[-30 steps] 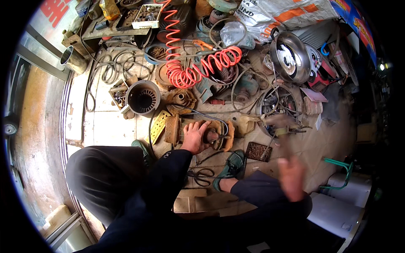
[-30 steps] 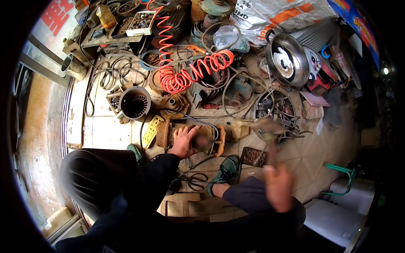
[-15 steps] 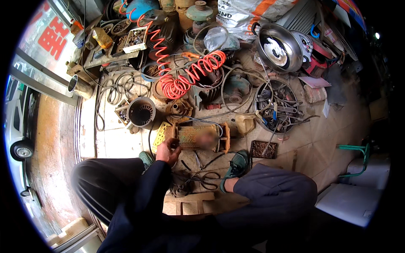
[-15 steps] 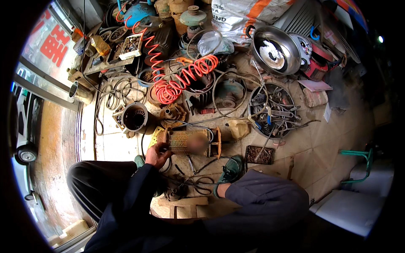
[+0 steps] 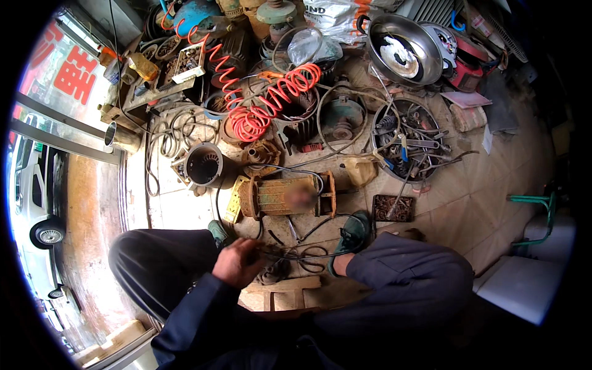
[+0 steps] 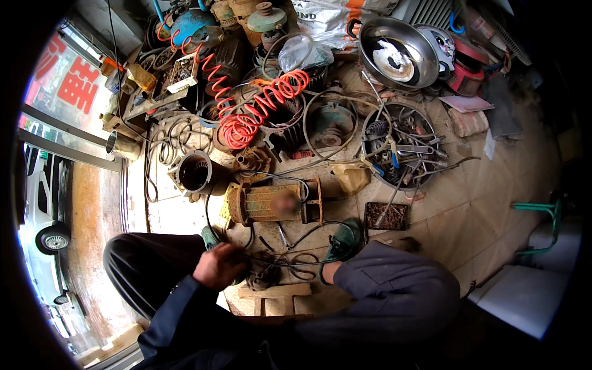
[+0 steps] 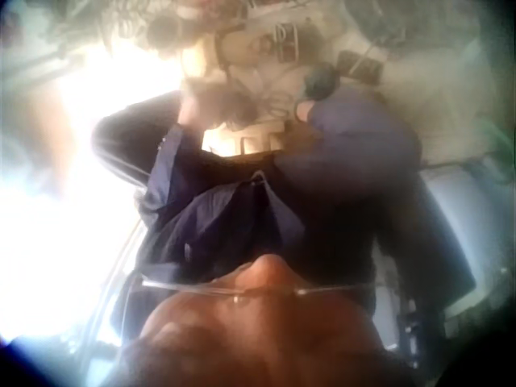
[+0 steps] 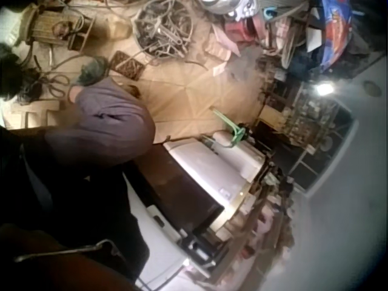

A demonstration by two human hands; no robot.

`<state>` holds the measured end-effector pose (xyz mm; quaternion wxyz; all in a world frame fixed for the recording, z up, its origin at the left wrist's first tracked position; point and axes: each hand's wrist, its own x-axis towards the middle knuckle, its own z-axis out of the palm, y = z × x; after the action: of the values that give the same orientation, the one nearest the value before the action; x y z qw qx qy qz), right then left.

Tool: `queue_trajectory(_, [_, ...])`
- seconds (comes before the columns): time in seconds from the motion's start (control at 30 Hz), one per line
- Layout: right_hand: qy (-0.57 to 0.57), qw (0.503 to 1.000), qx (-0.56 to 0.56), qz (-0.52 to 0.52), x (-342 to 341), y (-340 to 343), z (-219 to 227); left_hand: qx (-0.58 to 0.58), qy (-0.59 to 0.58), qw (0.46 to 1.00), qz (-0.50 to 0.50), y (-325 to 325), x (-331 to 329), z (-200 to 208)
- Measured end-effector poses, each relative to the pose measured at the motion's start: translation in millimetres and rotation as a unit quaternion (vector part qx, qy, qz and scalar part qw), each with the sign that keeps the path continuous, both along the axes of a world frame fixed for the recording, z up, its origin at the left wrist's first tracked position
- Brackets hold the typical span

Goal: The person sits on the floor in a cluttered workshop and works on a cylindrical mechanical part. They use a hammer to tap the part, then use a screwdriver to manipulate a component inside the part's opening.

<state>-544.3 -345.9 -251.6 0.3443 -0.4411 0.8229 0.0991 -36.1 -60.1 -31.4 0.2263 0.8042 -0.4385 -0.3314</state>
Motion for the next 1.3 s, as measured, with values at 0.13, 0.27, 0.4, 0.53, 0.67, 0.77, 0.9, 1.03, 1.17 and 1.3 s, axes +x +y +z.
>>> queue_trajectory(0.13, [-0.092, 0.996, -0.014, 0.003, -34, -22, 26, 0.071, -0.061, 0.988, -0.123, 2, -30, -30])
queue_trajectory(0.27, [-0.224, 0.967, -0.074, 0.092, -48, -93, 98, 0.070, -0.067, 0.981, -0.168, -1, -53, -46])
queue_trajectory(0.4, [-0.213, 0.926, -0.229, 0.213, 71, -121, 275, 0.084, -0.049, 0.977, -0.189, 1, -56, -48])
queue_trajectory(0.53, [-0.257, 0.865, -0.236, 0.361, 174, -92, 359, 0.098, -0.020, 0.975, -0.199, -15, -62, -52])
queue_trajectory(0.67, [-0.181, 0.788, -0.210, 0.550, 276, -66, 313, 0.081, 0.003, 0.982, -0.169, -12, -56, -54])
queue_trajectory(0.77, [-0.034, 0.788, -0.171, 0.590, 302, -54, 238, 0.052, 0.035, 0.988, -0.143, -14, -52, -60])
queue_trajectory(0.9, [0.084, 0.794, -0.031, 0.601, 322, -27, 149, 0.007, 0.052, 0.997, 0.055, -7, -25, -80])
queue_trajectory(1.03, [0.059, 0.804, 0.011, 0.591, 332, -13, 121, -0.083, 0.004, 0.956, 0.281, -11, 7, -126])
queue_trajectory(1.17, [0.053, 0.790, 0.028, 0.610, 330, -22, 96, -0.091, 0.002, 0.913, 0.397, -14, 29, -181])
queue_trajectory(1.3, [0.027, 0.786, 0.021, 0.617, 345, -23, 93, -0.117, 0.029, 0.890, 0.439, -25, 34, -207])
